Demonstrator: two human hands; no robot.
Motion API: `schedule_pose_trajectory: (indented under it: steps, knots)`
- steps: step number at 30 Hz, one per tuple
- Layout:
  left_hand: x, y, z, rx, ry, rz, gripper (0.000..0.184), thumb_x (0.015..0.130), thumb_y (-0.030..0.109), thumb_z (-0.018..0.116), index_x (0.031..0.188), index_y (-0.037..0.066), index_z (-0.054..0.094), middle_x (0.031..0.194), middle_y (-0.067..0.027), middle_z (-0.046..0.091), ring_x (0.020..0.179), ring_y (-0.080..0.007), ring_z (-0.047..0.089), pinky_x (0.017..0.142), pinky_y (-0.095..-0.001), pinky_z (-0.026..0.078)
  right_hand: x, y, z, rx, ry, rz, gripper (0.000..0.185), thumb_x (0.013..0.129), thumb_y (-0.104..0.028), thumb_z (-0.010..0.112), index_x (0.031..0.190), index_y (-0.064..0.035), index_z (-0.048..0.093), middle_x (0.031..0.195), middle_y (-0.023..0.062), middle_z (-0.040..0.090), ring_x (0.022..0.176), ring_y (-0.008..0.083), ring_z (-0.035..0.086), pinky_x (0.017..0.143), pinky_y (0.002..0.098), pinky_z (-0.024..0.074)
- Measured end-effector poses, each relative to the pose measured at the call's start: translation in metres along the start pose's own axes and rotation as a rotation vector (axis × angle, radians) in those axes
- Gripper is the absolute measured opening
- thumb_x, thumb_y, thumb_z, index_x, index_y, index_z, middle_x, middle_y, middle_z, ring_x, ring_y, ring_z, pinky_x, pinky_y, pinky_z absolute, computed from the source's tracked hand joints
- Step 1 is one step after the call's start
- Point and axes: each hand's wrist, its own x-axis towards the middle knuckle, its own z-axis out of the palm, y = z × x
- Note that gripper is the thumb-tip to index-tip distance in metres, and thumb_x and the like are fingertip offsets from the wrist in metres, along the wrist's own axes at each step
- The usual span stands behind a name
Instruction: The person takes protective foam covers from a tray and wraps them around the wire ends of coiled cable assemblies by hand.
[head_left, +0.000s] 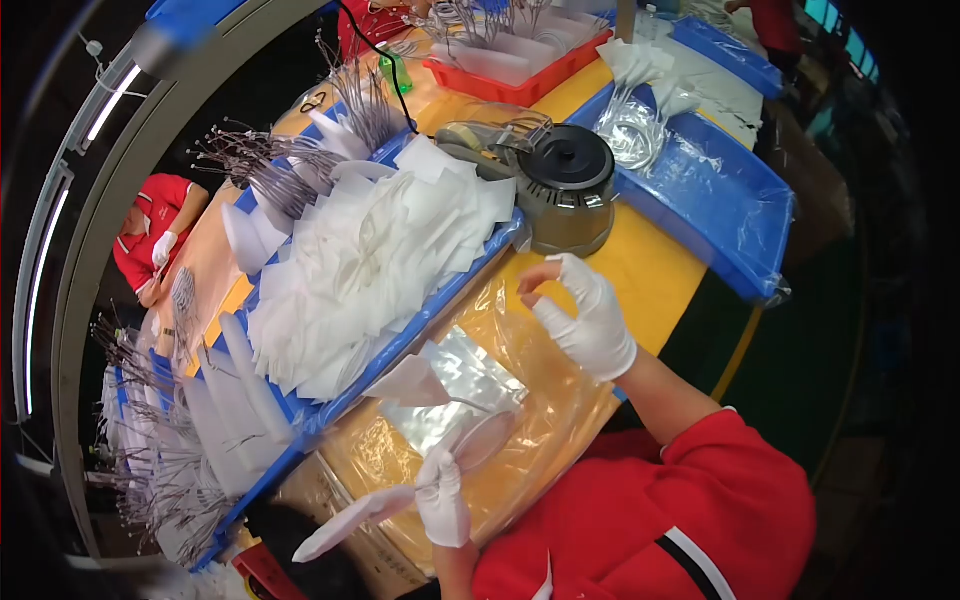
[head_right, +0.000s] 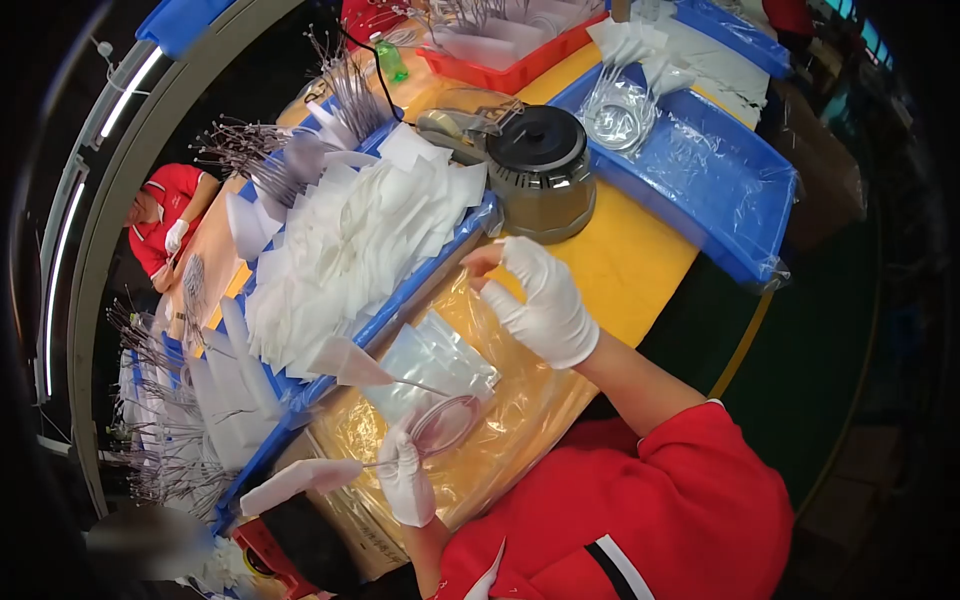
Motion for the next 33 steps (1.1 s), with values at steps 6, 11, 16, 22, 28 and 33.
schedule_pose_trajectory:
  steps: [6, 11, 16, 22, 28, 33]
  knots:
    - [-0.003, -0.004, -0.015, 0.036, 0.111, 0.084, 0.040, 0.097, 0.028, 0.044, 0.110, -0.008, 0.054, 0.112, -0.0241, 0.059, 0.103, -0.0289, 0.059, 0.094, -0.0388, 0.044, 0.060, 0.062, -0.113, -0.667, 0.357, -0.022, 0.022, 0.087, -0.021, 0.057, 0.100, -0.0027, 0.060, 0.098, 0.0135, 0.061, 0.095, 0.0292, 0.056, 0.084, 0.0358, 0.0429]
    - [-0.003, -0.004, -0.009, 0.030, 0.102, 0.015, 0.036, 0.097, 0.024, 0.044, 0.105, -0.008, 0.058, 0.109, -0.0190, 0.062, 0.104, -0.0234, 0.057, 0.095, -0.0340, 0.040, 0.075, 0.080, -0.128, -0.700, 0.074, 0.041, 0.017, 0.085, -0.016, 0.057, 0.089, -0.0001, 0.059, 0.095, 0.0128, 0.058, 0.091, 0.0288, 0.055, 0.080, 0.0349, 0.0427]
    - [-0.003, -0.005, -0.012, 0.004, 0.107, 0.059, 0.036, 0.098, 0.025, 0.042, 0.106, -0.007, 0.055, 0.108, -0.0251, 0.061, 0.099, -0.0286, 0.062, 0.088, -0.0370, 0.049, 0.065, 0.049, -0.116, -0.564, 0.162, -0.033, 0.013, 0.080, -0.012, 0.062, 0.079, 0.0007, 0.058, 0.092, 0.0087, 0.057, 0.087, 0.0227, 0.056, 0.078, 0.0315, 0.0427]
    - [0.011, 0.002, 0.001, -0.167, 0.099, -0.125, 0.042, 0.100, 0.027, 0.034, 0.106, -0.009, 0.053, 0.106, -0.0243, 0.061, 0.098, -0.0289, 0.062, 0.088, -0.0365, 0.050, 0.017, 0.005, -0.041, 0.058, -0.199, 0.159, 0.009, 0.077, -0.008, 0.062, 0.075, -0.0004, 0.059, 0.102, 0.0067, 0.054, 0.090, 0.0149, 0.054, 0.080, 0.0265, 0.0399]
    - [0.017, 0.000, 0.007, -0.137, 0.094, -0.155, 0.045, 0.100, 0.030, 0.035, 0.110, -0.008, 0.056, 0.103, -0.0136, 0.063, 0.095, -0.0173, 0.059, 0.089, -0.0279, 0.044, -0.030, -0.005, 0.052, 0.475, -0.502, 0.329, 0.008, 0.079, -0.010, 0.063, 0.080, -0.0024, 0.064, 0.122, 0.0124, 0.049, 0.116, 0.0211, 0.044, 0.096, 0.0311, 0.0333]
    - [0.011, -0.004, 0.002, -0.203, 0.125, -0.117, 0.041, 0.100, 0.028, 0.036, 0.112, -0.006, 0.056, 0.106, -0.0099, 0.061, 0.097, -0.0141, 0.056, 0.090, -0.0262, 0.042, -0.047, -0.012, 0.077, 0.567, -0.508, 0.401, 0.009, 0.080, -0.011, 0.063, 0.084, -0.0029, 0.065, 0.131, 0.0137, 0.042, 0.123, 0.0229, 0.038, 0.100, 0.0319, 0.0307]
